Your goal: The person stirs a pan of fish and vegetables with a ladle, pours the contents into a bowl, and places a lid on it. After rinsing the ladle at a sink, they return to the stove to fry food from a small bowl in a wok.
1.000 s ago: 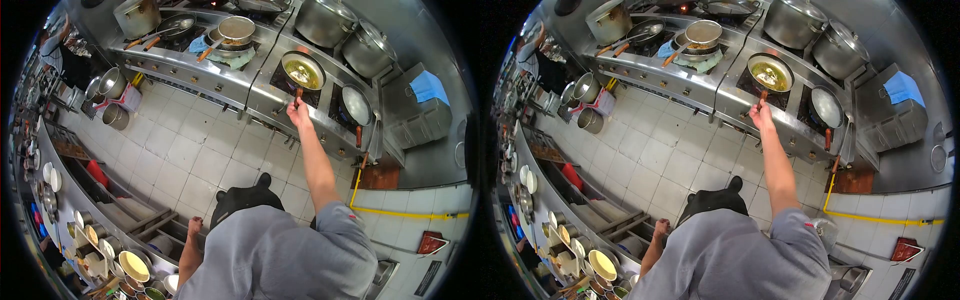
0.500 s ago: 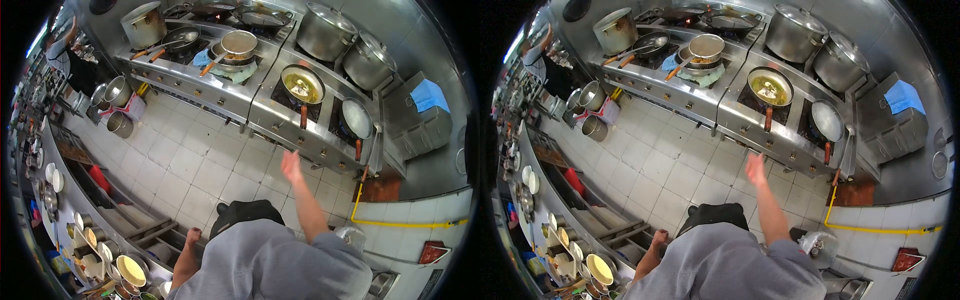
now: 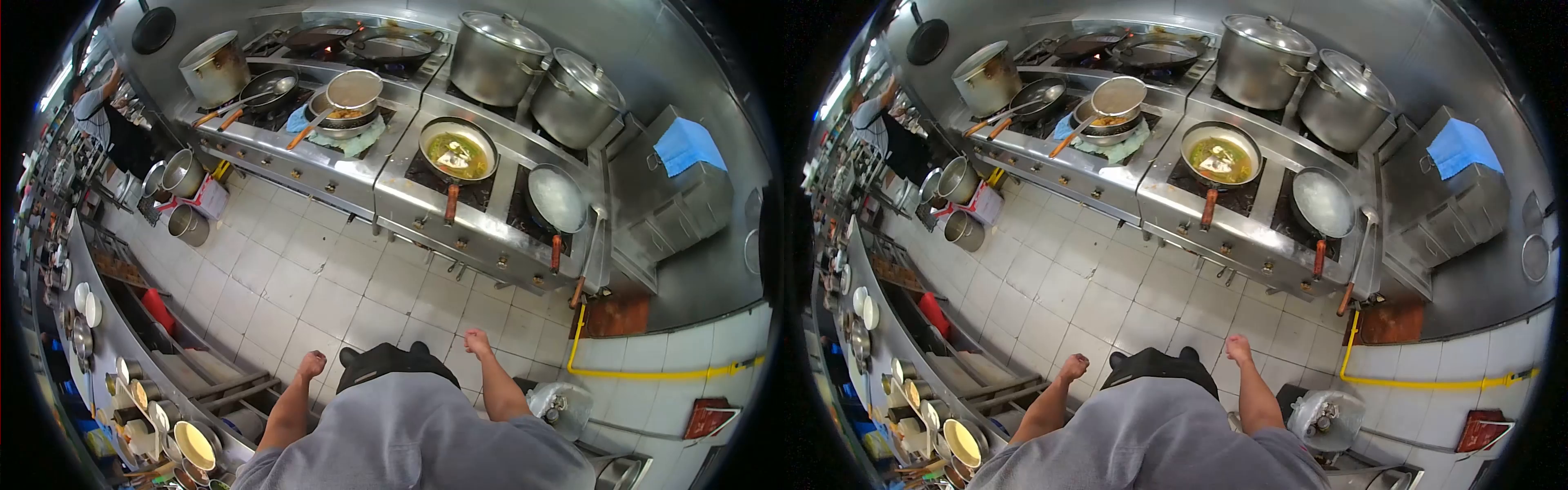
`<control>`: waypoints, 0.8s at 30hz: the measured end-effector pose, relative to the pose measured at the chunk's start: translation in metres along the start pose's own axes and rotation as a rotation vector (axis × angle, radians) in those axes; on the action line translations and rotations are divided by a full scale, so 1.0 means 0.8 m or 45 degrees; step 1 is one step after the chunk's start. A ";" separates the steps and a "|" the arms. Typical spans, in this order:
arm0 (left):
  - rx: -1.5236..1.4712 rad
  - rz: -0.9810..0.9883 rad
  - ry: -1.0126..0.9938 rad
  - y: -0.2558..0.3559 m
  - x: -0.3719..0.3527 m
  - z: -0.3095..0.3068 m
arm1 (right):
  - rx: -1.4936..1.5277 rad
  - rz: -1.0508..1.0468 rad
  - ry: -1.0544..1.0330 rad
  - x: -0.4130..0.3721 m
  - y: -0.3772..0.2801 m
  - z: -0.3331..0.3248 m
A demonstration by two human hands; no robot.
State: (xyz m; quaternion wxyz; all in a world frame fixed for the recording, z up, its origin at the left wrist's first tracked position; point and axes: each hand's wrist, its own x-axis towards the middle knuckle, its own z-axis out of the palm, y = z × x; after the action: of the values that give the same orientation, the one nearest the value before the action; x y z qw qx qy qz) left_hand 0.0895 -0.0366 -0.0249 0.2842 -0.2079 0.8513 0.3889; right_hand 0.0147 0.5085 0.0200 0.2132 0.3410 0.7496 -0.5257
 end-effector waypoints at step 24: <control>0.364 0.086 -0.259 0.131 -0.004 0.136 | 0.207 0.290 -0.017 -0.031 0.229 -0.166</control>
State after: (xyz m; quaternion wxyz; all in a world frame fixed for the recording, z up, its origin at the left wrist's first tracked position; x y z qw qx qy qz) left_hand 0.0668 0.1129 -0.0238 0.3823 -0.0962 0.8714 0.2921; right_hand 0.1712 0.6649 -0.0332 0.2481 0.4365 0.6594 -0.5595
